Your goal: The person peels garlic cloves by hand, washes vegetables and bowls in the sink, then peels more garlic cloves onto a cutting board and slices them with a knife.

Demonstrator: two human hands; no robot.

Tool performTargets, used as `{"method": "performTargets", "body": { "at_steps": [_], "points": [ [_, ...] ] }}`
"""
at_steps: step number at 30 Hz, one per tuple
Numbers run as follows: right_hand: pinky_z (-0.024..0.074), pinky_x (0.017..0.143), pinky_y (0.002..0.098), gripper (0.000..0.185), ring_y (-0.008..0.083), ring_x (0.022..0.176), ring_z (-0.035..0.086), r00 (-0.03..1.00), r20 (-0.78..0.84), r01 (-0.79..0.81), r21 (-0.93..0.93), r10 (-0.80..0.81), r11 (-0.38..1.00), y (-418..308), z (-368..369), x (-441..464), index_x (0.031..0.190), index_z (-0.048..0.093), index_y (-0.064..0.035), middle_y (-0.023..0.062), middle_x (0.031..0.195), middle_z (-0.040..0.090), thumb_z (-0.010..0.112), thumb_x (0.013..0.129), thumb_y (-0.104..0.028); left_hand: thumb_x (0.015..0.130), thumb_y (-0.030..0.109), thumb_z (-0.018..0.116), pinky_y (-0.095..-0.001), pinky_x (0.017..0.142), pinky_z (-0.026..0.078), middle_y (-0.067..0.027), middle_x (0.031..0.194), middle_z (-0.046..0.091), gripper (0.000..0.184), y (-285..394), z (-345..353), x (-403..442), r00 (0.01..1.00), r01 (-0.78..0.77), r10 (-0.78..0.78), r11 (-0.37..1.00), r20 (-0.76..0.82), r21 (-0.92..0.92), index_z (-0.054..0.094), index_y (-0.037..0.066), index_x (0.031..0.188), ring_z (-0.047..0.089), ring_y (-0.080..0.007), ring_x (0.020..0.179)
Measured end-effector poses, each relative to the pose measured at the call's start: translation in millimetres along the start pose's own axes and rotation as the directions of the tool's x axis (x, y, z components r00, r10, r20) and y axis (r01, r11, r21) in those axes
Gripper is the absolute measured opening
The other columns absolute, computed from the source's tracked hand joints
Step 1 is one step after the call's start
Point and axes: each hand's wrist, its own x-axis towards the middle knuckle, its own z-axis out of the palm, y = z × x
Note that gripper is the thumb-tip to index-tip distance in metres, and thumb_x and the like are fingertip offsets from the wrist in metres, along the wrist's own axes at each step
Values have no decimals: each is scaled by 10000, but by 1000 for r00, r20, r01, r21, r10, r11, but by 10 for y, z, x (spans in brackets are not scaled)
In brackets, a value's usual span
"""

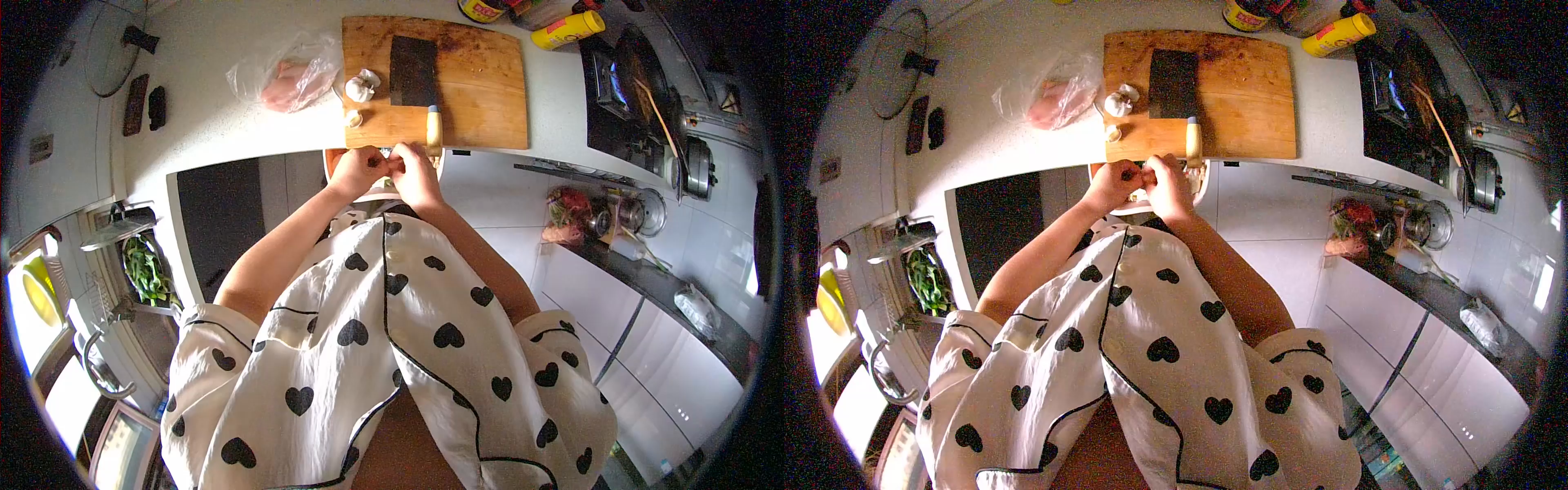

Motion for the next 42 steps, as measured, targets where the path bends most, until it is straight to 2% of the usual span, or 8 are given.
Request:
{"method": "performTargets", "body": {
  "at_steps": [5,7,11,18,22,27,35,42],
  "points": [
    [470,652,265,144,155,744,584,996,47,-94,449,82,888,219,96,26,899,557,-18,82,816,614,613,770,-46,745,227,600,-323,650,476,-150,741,630,232,-91,-18,1,999,-12,8,991,-32,-134,617,3,803,622,-242,696],
    [484,668,251,118,150,759,591,877,353,-464,797,325,386,201,51,47,911,558,-2,59,836,610,584,808,-53,749,227,588,-327,657,476,-153,737,627,234,-140,-40,18,999,-15,8,991,-50,-134,615,2,807,622,-245,700],
    [499,702,244,146,133,788,598,809,436,-555,788,395,267,236,27,29,951,561,-10,49,850,605,577,831,-90,760,233,559,-351,684,471,-156,749,622,250,-188,-59,10,996,47,-48,999,-76,-13,603,-5,825,612,-277,710],
    [488,700,246,156,122,755,592,838,372,-532,720,399,446,303,-10,48,939,582,-19,46,826,620,612,801,-87,786,204,558,-359,681,468,-158,822,611,207,-252,-135,-1,993,-46,56,994,-103,97,605,5,816,597,-286,740],
    [475,682,259,145,141,710,599,955,181,-298,600,237,742,367,151,35,893,590,18,69,814,631,619,776,-62,762,182,611,-340,665,476,-141,812,621,178,-65,-132,-24,995,-40,44,998,-93,47,620,13,818,606,-253,722],
    [476,678,278,133,164,737,616,963,150,-270,514,224,814,299,130,37,890,600,5,106,795,645,600,771,-54,789,211,619,-304,657,486,-125,845,639,215,21,-83,-5,977,-177,174,984,-121,-10,642,11,865,620,-204,719],
    [476,674,255,198,126,741,610,969,142,-235,272,202,933,144,34,40,955,599,10,103,818,652,542,766,20,791,218,622,-306,656,489,-127,821,642,220,88,-71,-26,990,-104,105,994,-94,15,644,22,890,621,-187,702],
    [475,643,294,195,207,710,631,988,70,-146,129,138,981,94,3,34,938,622,-21,155,797,638,555,755,-28,787,208,625,-287,607,479,-105,752,631,204,159,-111,-46,986,-148,146,989,-75,-19,631,12,843,597,-153,647]
  ]
}}
